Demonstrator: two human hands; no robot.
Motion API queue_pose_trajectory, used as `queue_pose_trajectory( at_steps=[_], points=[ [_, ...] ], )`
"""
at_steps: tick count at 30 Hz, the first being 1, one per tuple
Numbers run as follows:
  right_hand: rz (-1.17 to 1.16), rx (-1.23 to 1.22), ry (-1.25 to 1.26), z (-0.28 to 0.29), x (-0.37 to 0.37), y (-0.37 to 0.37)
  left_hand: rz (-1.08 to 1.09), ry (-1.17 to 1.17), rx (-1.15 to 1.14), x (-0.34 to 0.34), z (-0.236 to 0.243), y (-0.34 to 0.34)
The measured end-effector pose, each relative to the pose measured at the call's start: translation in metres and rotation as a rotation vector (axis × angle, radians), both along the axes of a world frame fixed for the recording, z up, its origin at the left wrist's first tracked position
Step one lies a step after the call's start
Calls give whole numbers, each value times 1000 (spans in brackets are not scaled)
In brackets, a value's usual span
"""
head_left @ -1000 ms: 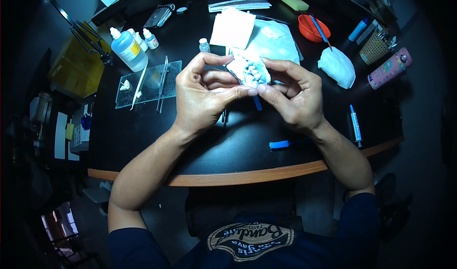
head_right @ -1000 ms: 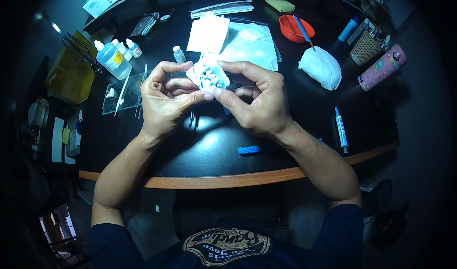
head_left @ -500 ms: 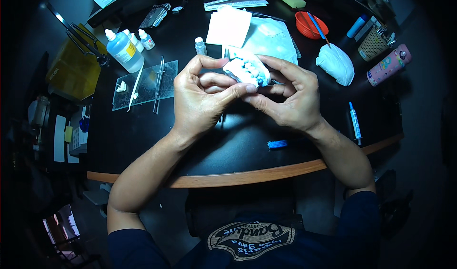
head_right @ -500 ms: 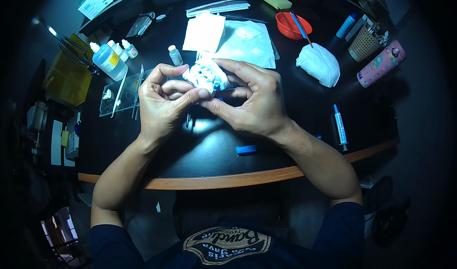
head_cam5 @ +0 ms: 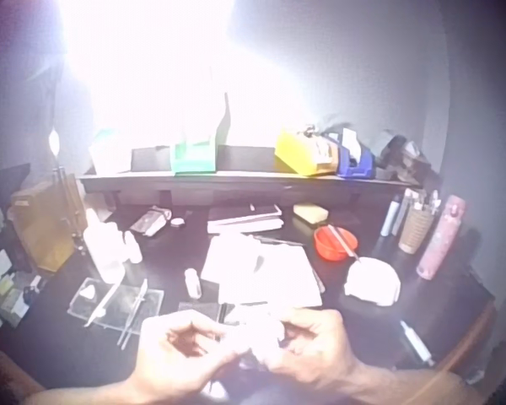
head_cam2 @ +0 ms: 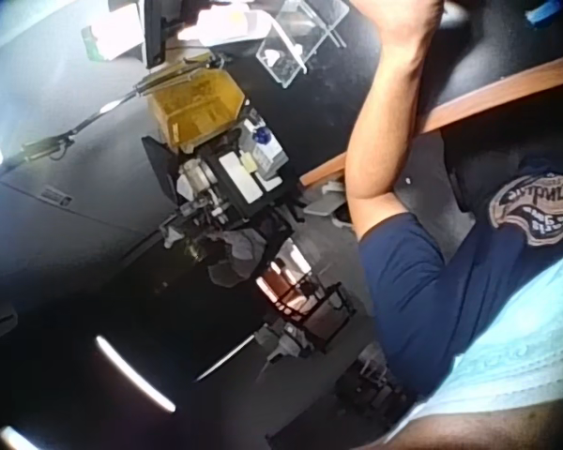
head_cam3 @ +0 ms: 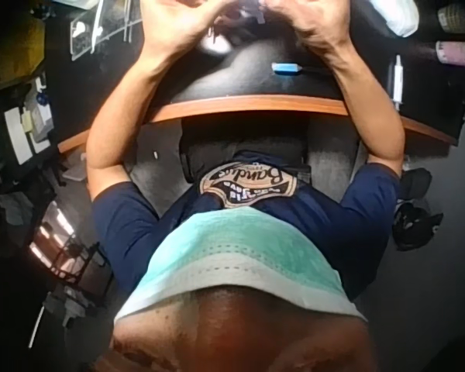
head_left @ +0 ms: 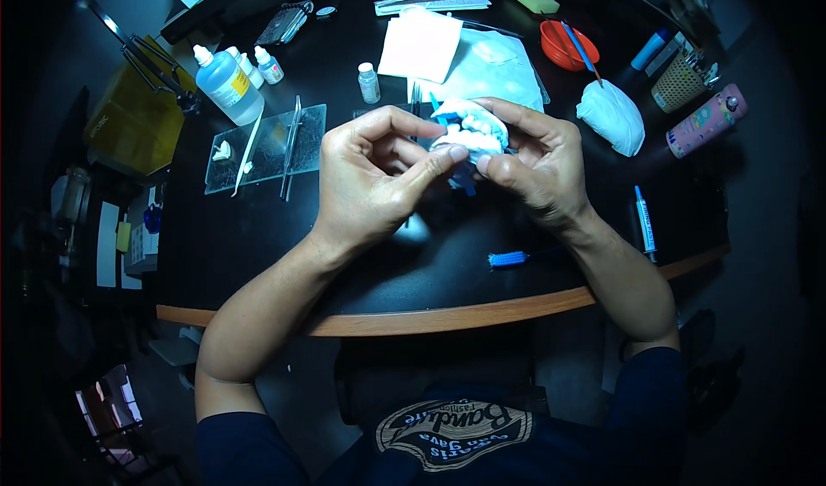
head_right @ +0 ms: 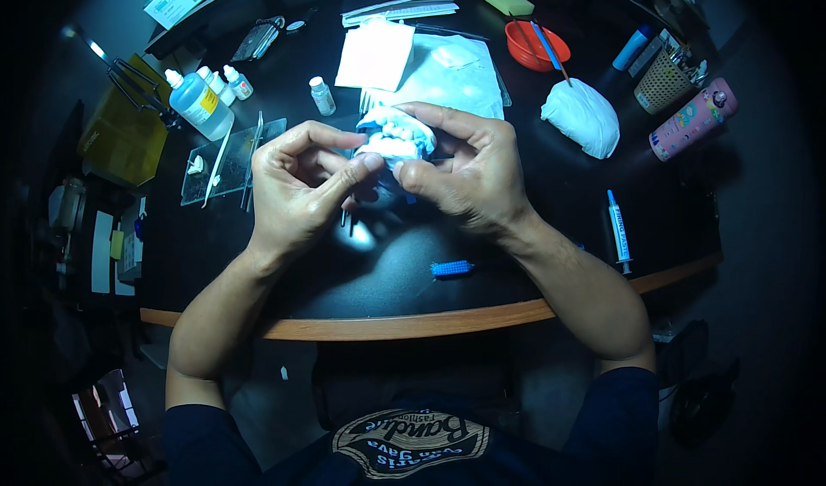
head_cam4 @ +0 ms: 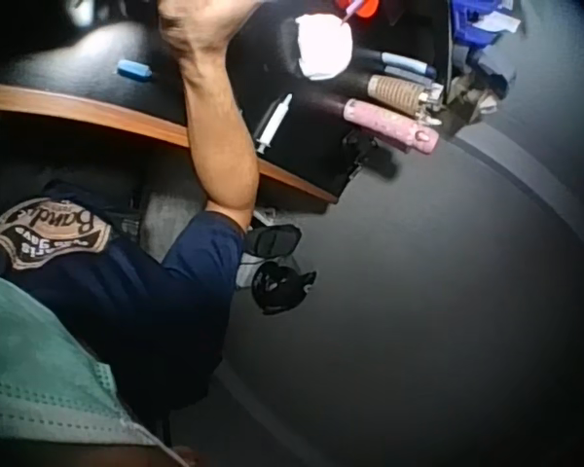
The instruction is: Applying stain and characterization to a dental prosthesis using a small brush.
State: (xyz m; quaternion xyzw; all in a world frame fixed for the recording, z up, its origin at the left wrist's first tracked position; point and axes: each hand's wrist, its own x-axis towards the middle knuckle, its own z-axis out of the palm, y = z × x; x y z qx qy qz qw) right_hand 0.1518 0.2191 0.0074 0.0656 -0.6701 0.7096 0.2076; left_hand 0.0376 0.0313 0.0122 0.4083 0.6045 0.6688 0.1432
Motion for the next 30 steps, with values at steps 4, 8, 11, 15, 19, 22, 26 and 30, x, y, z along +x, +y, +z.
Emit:
queue_pose_trajectory(
  at_steps=[4, 8, 11, 15, 19, 22, 26, 30],
  points=[
    [42, -48, -58, -2, 2, 5, 125, 254, 3, -4, 0, -2],
    [75, -80, -53, -1, 0, 3, 215, 235, 111, -1, 0, 7],
    [104, -92, -43, 0, 1, 0, -77, -162, 55, -4, -2, 5],
    [142, -57, -88, 0, 1, 4, -122, -266, 16, -3, -9, 4],
    [155, -93, -131, 1, 0, 5, -130, -247, 32, -3, -12, 6],
    [131, -117, -118, -1, -4, 3, -110, -330, 10, 0, -9, 7],
    [82, -144, -156, 3, -3, 2, -80, -415, -71, -1, -11, 5],
    [-31, -137, -58, 3, -5, -2, -99, -488, -40, 0, -10, 4]
  ],
)
